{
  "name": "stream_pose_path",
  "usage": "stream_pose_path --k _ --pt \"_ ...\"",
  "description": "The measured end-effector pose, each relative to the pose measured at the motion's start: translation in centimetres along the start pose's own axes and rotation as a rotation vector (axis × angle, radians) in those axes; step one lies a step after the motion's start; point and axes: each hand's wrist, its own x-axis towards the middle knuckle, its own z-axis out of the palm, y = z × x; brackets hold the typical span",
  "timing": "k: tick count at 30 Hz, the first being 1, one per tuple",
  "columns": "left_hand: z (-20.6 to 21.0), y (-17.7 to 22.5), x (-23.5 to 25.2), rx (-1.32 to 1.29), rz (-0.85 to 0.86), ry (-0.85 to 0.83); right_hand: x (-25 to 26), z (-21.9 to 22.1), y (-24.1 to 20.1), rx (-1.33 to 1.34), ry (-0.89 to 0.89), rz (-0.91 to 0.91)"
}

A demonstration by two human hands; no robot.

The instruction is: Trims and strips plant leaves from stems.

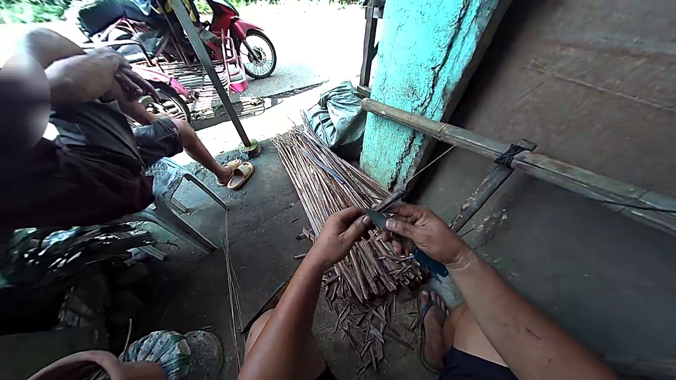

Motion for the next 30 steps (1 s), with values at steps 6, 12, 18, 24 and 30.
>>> stream_pose_path --k 6,12,18,24,30 --pt "-1.2 0.2 0.8 -0.152 0.017 -0.093 0.5 -0.7 -1.1 -0.108 -0.072 -0.063" --pt "-2.2 3.0 2.0 -0.068 0.051 -0.227 0.7 -0.3 -2.0 -0.083 -0.068 -0.143" --pt "-1.2 4.5 1.7 -0.059 0.063 -0.180 0.4 -0.5 -3.2 -0.084 -0.097 -0.198" --pt "-0.2 4.5 1.6 -0.128 0.039 -0.305 -0.6 -1.6 -3.5 -0.143 -0.148 -0.324" --pt "0.5 5.0 2.0 -0.163 0.028 -0.358 -2.0 -4.7 -4.4 -0.285 -0.003 -0.426"
